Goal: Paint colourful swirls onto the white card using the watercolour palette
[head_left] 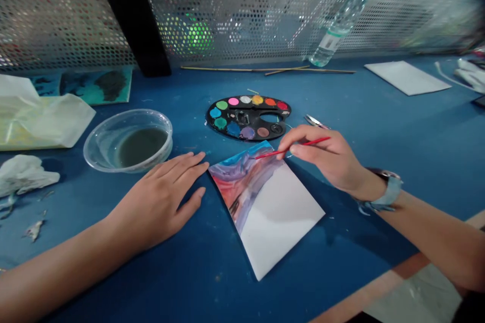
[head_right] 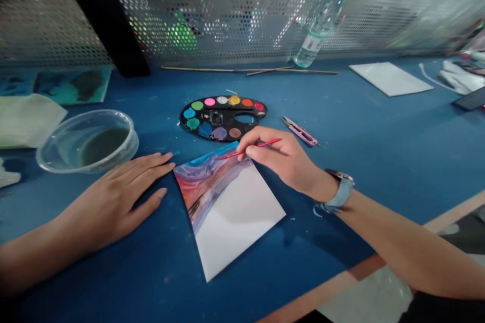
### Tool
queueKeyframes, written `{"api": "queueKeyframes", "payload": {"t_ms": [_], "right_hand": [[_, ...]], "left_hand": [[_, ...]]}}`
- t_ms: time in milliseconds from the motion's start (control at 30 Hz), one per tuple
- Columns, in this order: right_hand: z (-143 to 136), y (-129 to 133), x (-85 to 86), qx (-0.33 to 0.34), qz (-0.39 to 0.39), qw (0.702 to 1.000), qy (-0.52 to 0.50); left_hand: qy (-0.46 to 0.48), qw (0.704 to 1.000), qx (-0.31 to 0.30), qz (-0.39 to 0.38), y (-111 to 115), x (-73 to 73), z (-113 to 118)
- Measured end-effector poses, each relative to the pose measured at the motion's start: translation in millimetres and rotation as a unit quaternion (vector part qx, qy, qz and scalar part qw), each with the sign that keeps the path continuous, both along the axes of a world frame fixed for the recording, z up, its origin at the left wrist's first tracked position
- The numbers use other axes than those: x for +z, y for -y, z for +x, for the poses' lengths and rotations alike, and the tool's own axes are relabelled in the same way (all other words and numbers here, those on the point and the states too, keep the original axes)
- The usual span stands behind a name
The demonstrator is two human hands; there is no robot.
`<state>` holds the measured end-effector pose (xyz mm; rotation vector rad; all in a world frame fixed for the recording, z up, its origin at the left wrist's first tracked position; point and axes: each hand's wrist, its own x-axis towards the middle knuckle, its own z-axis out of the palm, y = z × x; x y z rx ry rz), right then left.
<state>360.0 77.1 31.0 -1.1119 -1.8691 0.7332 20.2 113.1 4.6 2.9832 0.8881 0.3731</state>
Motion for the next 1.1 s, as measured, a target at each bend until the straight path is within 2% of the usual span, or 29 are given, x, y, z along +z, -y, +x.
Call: {"api": "queueKeyframes", "payload": {"t_ms": [167,333,500,600,667,733,833,933,1100], "right_hand": [[-13,14,7.3,0.056,0.021,0.997,0.055],[-7,18,11.9,0.068,0.066,0.994,0.053],[-3,18,13.7,0.093,0.020,0.995,0.016],[-4,17,15.2,0.145,0.001,0.988,0.059],[0,15,15.0,0.130,0.021,0.986,0.098],[9,9,13.3,0.058,0.050,0.991,0.106],[24,-1,9.6,-0.027,0.082,0.996,0.025],[26,-3,9.5,-0.013,0.077,0.996,-0.041],[8,4,15.2,0.080,-0.001,0.996,0.046]], "left_hand": [[0.002,1.000,0.001,-0.004,0,0.2,0],[0.006,1.000,-0.004,-0.006,0,0.4,-1],[0.009,1.000,-0.007,-0.005,-1,-0.2,1],[0.009,1.000,-0.007,-0.007,-1,0.2,0],[0.009,1.000,-0.007,-0.008,0,0.6,0],[0.007,1.000,-0.009,-0.009,0,0.5,-1],[0.005,1.000,-0.008,-0.003,-1,-0.6,-1],[0.005,1.000,-0.010,0.008,-3,-1.6,-1],[0.004,1.000,-0.016,0.013,-4,-2.1,-4]]}}
